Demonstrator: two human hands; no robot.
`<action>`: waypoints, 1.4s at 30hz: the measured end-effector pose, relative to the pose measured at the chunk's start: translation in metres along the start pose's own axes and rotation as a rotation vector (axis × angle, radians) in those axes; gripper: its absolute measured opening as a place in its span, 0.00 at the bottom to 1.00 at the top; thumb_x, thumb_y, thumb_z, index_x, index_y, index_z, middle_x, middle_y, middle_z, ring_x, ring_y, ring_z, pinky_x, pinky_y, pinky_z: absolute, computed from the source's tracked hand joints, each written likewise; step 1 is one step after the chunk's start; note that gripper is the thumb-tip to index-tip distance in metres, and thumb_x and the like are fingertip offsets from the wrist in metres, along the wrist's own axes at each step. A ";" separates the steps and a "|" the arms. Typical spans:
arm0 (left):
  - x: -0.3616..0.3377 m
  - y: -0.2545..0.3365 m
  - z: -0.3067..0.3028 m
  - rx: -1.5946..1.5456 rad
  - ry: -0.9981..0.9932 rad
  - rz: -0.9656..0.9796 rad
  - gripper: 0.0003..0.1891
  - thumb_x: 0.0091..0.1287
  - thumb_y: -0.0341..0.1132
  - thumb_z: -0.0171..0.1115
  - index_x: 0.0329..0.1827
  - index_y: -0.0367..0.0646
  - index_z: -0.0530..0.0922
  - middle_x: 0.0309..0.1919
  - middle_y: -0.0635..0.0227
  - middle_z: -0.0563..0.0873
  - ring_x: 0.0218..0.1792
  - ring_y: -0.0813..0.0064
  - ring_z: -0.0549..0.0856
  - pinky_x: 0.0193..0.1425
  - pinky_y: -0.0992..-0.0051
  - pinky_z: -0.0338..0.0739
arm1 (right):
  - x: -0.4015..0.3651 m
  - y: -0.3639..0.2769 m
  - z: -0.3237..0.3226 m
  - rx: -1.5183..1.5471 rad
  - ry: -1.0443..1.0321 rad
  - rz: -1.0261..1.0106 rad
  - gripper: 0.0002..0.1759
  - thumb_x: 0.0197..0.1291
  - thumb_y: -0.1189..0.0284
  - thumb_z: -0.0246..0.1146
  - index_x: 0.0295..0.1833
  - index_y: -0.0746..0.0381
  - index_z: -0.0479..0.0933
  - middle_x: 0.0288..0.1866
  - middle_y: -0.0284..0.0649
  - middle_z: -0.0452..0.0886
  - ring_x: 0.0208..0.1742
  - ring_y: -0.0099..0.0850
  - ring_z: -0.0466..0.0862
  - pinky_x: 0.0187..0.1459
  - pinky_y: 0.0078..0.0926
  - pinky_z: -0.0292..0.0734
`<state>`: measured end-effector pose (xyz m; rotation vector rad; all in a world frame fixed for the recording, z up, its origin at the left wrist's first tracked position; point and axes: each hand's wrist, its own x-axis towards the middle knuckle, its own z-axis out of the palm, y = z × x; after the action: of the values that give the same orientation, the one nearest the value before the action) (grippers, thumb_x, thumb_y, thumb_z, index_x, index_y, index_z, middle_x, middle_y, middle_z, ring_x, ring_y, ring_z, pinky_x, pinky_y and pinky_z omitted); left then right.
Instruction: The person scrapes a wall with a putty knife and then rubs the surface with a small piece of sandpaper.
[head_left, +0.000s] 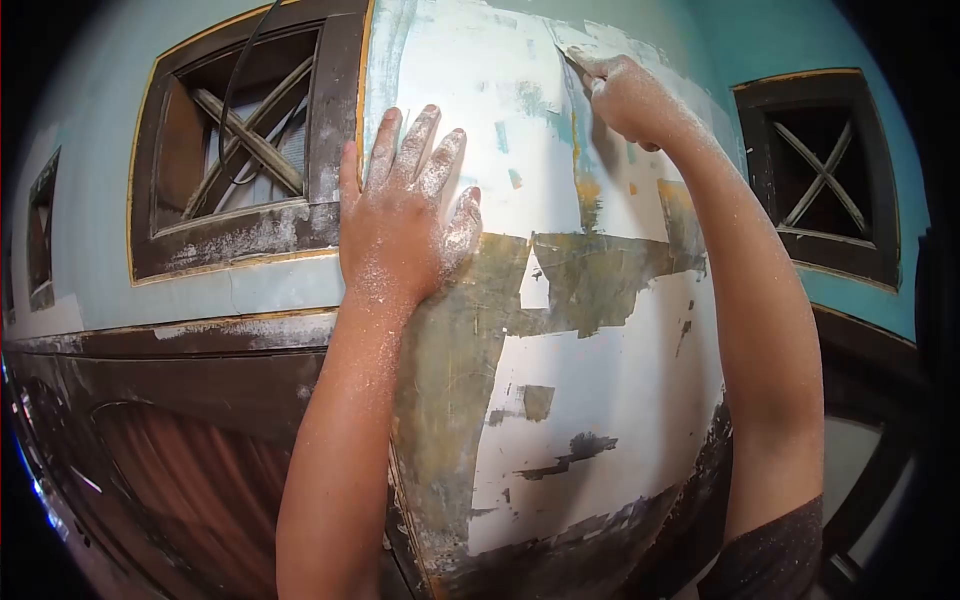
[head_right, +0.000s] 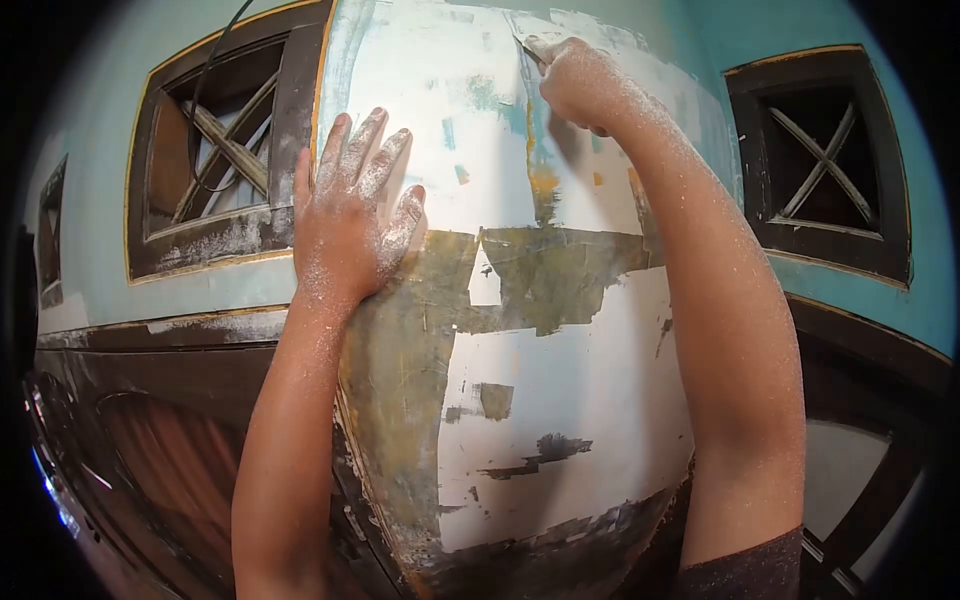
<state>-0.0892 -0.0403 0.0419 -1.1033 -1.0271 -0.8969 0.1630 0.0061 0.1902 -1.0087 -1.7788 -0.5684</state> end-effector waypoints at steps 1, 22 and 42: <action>0.000 0.000 -0.001 -0.011 -0.002 -0.004 0.29 0.77 0.53 0.56 0.81 0.62 0.72 0.84 0.74 0.65 0.86 0.63 0.56 0.88 0.46 0.46 | -0.005 0.001 0.001 0.013 0.030 0.013 0.22 0.76 0.69 0.54 0.70 0.61 0.79 0.17 0.42 0.73 0.10 0.28 0.61 0.13 0.36 0.56; 0.000 0.000 -0.002 -0.002 0.011 -0.012 0.29 0.76 0.52 0.57 0.80 0.63 0.73 0.84 0.74 0.65 0.86 0.63 0.57 0.87 0.46 0.48 | 0.007 -0.015 0.000 0.156 0.106 -0.022 0.19 0.77 0.68 0.54 0.64 0.65 0.81 0.20 0.48 0.77 0.10 0.35 0.69 0.14 0.40 0.64; -0.001 -0.002 0.000 0.040 0.006 0.002 0.29 0.78 0.53 0.57 0.81 0.66 0.70 0.85 0.79 0.63 0.86 0.66 0.57 0.88 0.49 0.47 | -0.205 0.036 0.071 0.454 0.044 -0.038 0.29 0.74 0.70 0.54 0.79 0.52 0.71 0.46 0.64 0.86 0.50 0.61 0.87 0.56 0.50 0.81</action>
<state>-0.0911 -0.0404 0.0418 -1.0676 -1.0343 -0.8742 0.1935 0.0010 -0.0279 -0.6434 -1.7822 -0.1901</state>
